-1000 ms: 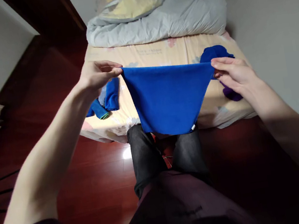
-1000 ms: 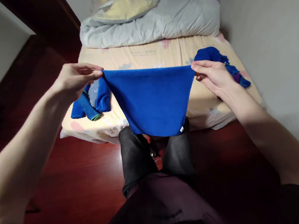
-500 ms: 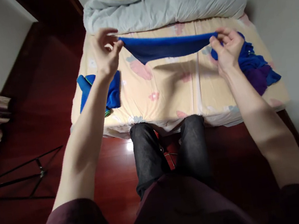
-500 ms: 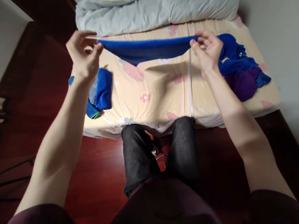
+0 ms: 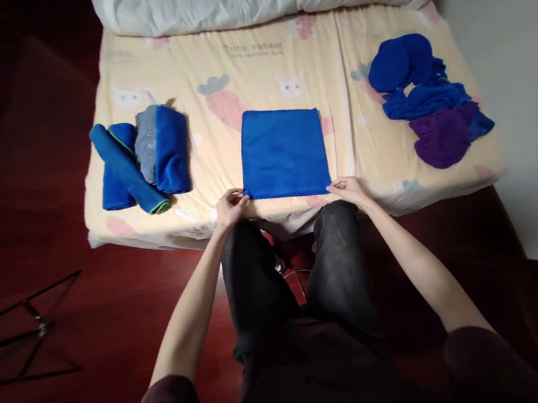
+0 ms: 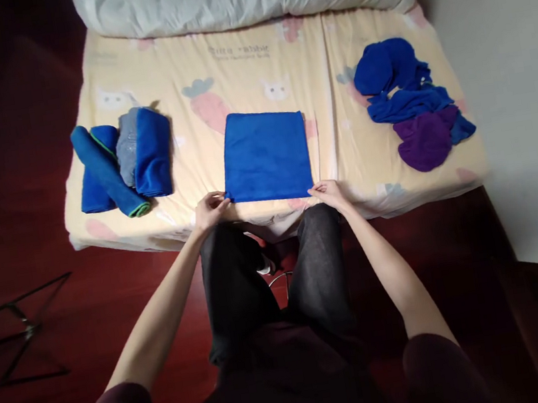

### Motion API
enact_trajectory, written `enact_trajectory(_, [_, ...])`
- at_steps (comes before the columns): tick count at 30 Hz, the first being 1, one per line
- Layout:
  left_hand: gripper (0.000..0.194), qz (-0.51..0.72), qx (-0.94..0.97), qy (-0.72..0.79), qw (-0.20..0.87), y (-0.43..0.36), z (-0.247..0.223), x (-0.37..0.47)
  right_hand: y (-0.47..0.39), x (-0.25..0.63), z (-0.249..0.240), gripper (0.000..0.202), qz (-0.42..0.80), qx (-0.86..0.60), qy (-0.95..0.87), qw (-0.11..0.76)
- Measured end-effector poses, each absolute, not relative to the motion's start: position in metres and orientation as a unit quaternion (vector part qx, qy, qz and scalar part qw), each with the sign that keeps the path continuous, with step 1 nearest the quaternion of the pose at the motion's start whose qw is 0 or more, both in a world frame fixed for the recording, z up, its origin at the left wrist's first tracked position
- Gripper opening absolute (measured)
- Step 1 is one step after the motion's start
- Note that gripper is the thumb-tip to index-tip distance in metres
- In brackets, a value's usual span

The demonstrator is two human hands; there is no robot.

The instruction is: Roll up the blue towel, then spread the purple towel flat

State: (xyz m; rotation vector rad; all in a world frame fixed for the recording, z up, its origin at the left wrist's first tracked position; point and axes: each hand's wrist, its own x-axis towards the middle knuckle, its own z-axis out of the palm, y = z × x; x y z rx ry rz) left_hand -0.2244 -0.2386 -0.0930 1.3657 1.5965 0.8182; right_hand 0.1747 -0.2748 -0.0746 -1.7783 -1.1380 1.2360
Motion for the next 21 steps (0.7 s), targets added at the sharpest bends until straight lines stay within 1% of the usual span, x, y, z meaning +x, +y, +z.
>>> enact_trajectory(2, [0.040, 0.345, 0.522, 0.647, 0.435, -0.232, -0.095, -0.224, -0.272, 0.173, -0.076, 0.036, 0.450, -0.703, -0.407, 0.370])
enact_trajectory(4, [0.043, 0.343, 0.502, 0.661, 0.439, -0.224, -0.095, -0.226, -0.268, 0.172, -0.074, 0.038, 0.443, -0.717, -0.382, 0.379])
enact_trajectory(8, [0.050, 0.285, 0.512, 0.676, 0.447, -0.214, -0.093, -0.232, -0.270, 0.170, -0.071, 0.043, 0.476, -0.725, -0.337, 0.365])
enact_trajectory(10, [0.048, 0.261, 0.536, 0.675, 0.435, -0.214, -0.090, -0.236, -0.273, 0.170, -0.069, 0.046, 0.484, -0.729, -0.323, 0.360])
enact_trajectory(13, [0.044, 0.257, 0.542, 0.675, 0.429, -0.222, -0.086, -0.245, -0.278, 0.172, -0.066, 0.049, 0.484, -0.739, -0.311, 0.351])
enact_trajectory(21, [0.059, 0.265, 0.501, 0.645, 0.513, -0.256, -0.090, -0.262, -0.291, 0.180, -0.058, 0.053, 0.523, -0.720, -0.347, 0.296])
